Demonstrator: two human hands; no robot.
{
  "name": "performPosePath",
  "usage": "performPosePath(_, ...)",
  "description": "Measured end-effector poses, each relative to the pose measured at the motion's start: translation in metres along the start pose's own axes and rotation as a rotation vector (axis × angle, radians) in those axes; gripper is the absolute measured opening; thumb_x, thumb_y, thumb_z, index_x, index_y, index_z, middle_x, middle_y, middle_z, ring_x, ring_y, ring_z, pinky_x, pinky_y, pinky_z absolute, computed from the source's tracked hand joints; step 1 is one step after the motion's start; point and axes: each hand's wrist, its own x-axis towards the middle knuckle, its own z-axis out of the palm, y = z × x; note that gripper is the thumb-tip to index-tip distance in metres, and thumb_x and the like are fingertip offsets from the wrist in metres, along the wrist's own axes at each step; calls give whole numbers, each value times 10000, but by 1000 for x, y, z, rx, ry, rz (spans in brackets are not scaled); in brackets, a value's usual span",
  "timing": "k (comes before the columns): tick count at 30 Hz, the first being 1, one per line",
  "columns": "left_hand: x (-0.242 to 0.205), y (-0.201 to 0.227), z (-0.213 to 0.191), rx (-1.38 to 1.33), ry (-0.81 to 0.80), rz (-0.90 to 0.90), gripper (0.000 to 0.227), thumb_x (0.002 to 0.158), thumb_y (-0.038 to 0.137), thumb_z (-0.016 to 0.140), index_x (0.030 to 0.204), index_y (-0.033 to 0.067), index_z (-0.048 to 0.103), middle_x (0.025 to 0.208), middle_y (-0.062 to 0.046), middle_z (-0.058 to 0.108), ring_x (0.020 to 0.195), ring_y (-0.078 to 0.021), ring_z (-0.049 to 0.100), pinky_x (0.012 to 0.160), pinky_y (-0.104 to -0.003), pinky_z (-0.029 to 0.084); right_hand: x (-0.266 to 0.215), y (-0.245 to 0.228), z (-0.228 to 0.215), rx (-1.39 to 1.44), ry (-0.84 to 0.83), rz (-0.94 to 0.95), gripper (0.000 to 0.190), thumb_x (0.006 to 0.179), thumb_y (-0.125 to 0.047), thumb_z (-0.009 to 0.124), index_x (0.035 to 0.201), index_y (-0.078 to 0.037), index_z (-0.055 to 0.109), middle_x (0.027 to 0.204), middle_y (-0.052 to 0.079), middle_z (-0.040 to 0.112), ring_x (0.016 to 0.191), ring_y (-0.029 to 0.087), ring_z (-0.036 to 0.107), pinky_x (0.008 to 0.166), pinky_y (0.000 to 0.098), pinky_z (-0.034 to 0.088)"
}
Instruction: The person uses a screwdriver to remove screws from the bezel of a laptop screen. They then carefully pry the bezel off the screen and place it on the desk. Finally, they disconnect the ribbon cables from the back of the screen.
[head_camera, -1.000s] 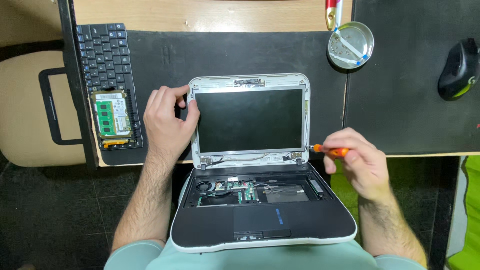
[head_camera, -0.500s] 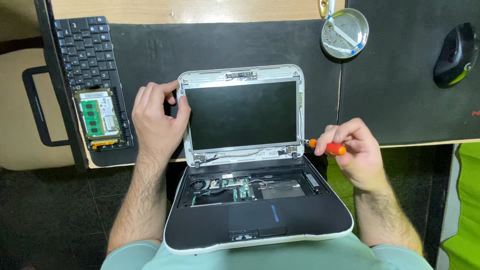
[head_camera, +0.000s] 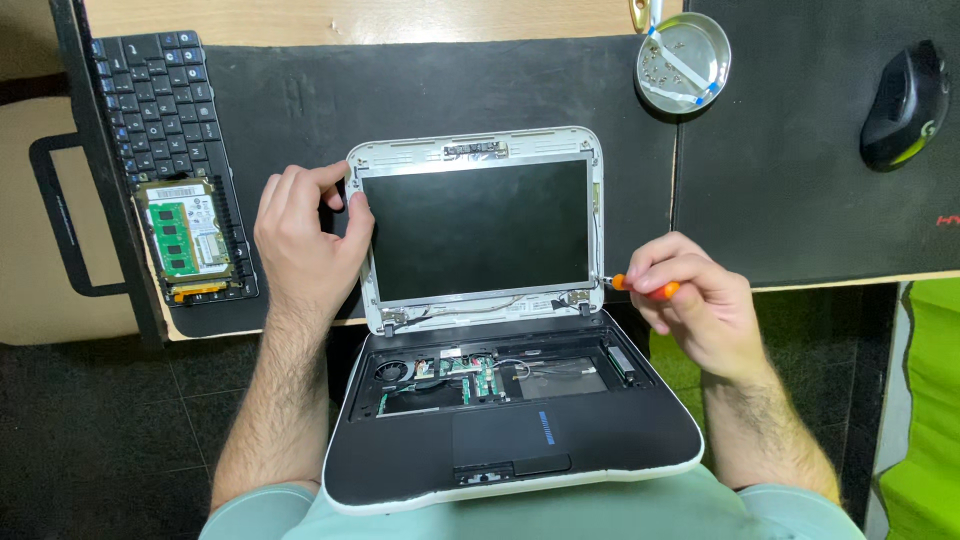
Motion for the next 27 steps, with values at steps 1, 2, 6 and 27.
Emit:
performPosePath(1,-1,0,0,-1,-2,0,267,1086,17,906,1347,29,847,907,-79,643,889,-365,692,887,-558,608,-2,4,-1,0,2,2,450,1253,-373,644,1196,60,757,1135,335,716,717,176,652,574,274,570)
performPosePath(2,-1,-1,0,0,-1,1,270,1084,18,908,1346,30,847,908,-78,643,891,-364,692,887,-557,607,-4,8,-2,7,31,24,553,1254,-445,614,1300,90,748,1114,332,747,786,182,697,630,268,578)
performPosePath(6,0,2,-1,1,-4,-7,270,1083,5,903,1347,18,850,905,-84,651,890,-366,694,884,-558,605,3,7,-5,-1,-35,-22,546,1009,-310,947,1286,32,624,988,319,779,768,204,675,668,272,515)
performPosePath(27,0,1,-1,5,-9,-5,264,1100,16,909,1357,19,848,911,-82,659,896,-363,692,889,-560,604,-6,27,2,-106,115,-42,657,1325,-427,356,1515,142,625,1050,386,753,810,245,662,729,330,584)
